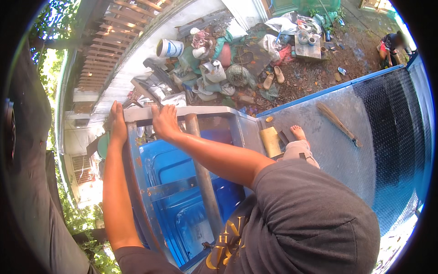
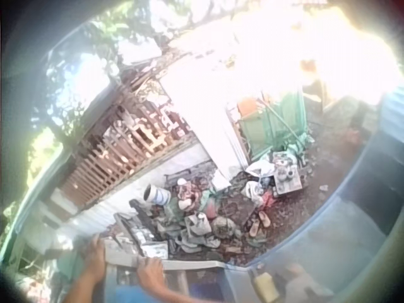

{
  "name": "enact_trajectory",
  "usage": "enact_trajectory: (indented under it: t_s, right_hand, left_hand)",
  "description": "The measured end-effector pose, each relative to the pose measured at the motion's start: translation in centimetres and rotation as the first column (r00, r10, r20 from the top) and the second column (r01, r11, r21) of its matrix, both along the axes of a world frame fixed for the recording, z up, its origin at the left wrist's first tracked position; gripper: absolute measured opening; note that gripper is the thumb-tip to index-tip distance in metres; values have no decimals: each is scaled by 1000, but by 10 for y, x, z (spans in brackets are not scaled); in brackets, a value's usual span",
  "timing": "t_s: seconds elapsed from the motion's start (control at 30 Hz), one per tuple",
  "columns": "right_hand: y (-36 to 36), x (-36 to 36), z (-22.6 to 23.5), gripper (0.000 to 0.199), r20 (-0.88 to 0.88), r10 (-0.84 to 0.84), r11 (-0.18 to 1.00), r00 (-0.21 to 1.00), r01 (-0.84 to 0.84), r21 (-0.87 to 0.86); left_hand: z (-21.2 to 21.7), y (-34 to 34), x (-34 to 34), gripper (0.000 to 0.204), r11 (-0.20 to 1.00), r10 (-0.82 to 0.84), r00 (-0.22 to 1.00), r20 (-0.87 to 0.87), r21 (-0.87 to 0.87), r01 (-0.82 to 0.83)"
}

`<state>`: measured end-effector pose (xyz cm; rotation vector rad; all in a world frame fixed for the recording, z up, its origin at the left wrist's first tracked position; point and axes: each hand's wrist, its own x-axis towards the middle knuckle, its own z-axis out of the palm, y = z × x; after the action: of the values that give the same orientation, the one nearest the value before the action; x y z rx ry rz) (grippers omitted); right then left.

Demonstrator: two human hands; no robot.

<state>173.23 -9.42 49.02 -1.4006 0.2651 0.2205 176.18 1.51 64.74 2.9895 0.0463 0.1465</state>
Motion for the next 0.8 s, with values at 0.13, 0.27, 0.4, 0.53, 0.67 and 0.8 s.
enact_trajectory:
  t_s: [0.13, 0.27, 0.4, 0.53, 0.67, 0.8]
  right_hand:
    - [-8, 21, -18, 88, -97, -97, 991, 991, 87, -105]
    - [2, -20, 18, 85, 109, -36, 997, 993, 29, 67]
    - [-19, 11, -10, 83, -61, 114, 993, 992, -115, -8]
    - [-10, -6, -4, 84, 51, 32, 999, 998, -33, 9]
    - [-5, -5, -1, 85, 14, 47, 998, 999, -47, 45]
    - [-14, -3, -16, 84, 68, 36, 999, 997, -34, -33]
  left_hand:
    - [5, -4, 8, 78, 997, -72, 997, 3, -26, 72]
    - [-5, 12, -3, 77, 1000, -26, 1000, 5, -1, 26]
    - [-1, 7, 0, 77, 998, -36, 999, 21, -43, 36]
    - [0, 0, -2, 78, 993, -52, 999, 14, -102, 53]
    - [1, -2, -1, 76, 998, -9, 1000, 26, -68, 10]
    - [4, 0, 1, 77, 992, -81, 997, 13, -96, 81]
